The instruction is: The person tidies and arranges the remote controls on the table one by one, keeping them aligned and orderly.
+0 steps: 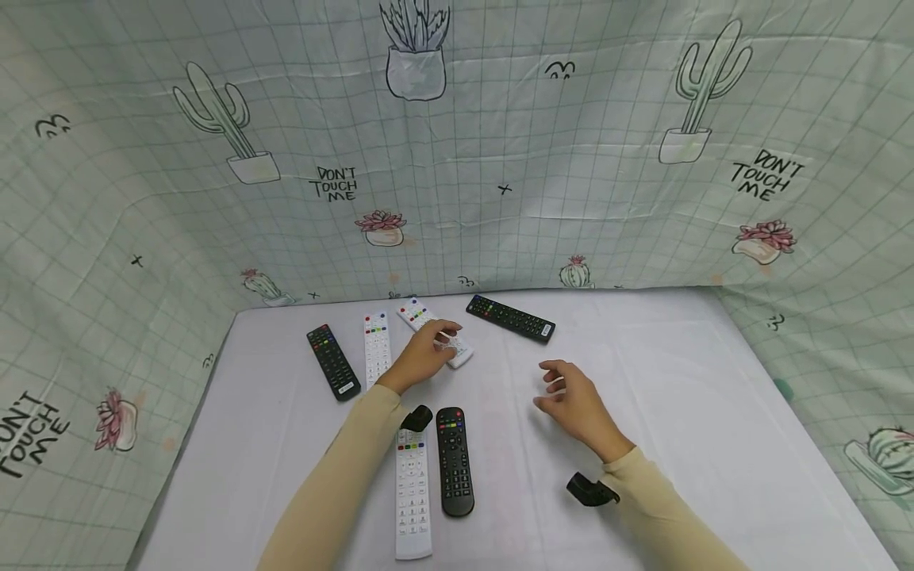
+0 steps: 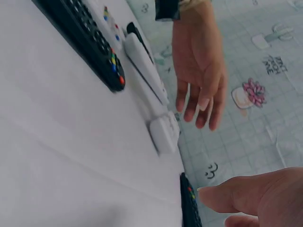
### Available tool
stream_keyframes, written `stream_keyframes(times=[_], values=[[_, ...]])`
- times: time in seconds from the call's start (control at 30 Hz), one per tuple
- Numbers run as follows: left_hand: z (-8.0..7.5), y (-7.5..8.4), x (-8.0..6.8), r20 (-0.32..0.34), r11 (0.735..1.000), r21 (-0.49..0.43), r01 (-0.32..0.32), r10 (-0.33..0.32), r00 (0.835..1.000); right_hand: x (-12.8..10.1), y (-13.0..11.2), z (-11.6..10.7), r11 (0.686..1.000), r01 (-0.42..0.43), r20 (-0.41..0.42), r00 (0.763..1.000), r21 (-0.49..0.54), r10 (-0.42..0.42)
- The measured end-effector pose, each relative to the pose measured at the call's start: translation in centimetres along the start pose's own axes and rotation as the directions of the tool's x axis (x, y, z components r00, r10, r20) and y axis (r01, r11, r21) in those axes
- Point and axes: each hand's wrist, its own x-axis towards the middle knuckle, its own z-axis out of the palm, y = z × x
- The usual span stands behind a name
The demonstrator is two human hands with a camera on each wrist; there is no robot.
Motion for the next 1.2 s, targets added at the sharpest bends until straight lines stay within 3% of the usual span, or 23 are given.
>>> stream_keyframes(times=[0.27, 0.43, 0.83, 1.2], values=[[0.5, -0.1, 1.9, -0.107, 0.992, -0.104, 0.066, -0.077, 0.991, 2.7, 0.8, -1.7, 1.000, -0.019, -0.054, 0.998, -0.004, 0.018], [0.9, 0.3, 2.8, -0.140, 0.986, -0.135, 0.094, -0.113, 0.984, 4.2, 1.5, -2.2, 0.999, -0.043, -0.091, 0.995, 0.004, 0.043], [2.4, 0.4, 5.0, -0.146, 0.971, -0.200, 0.133, -0.164, 0.976, 7.0, 3.2, -1.9, 0.994, -0.113, -0.137, 0.984, 0.006, 0.113], [3.5, 0.5, 6.8, -0.139, 0.965, -0.173, 0.195, -0.220, 0.966, 9.0, 3.9, -1.3, 0.985, -0.171, -0.088, 0.981, 0.009, 0.171]])
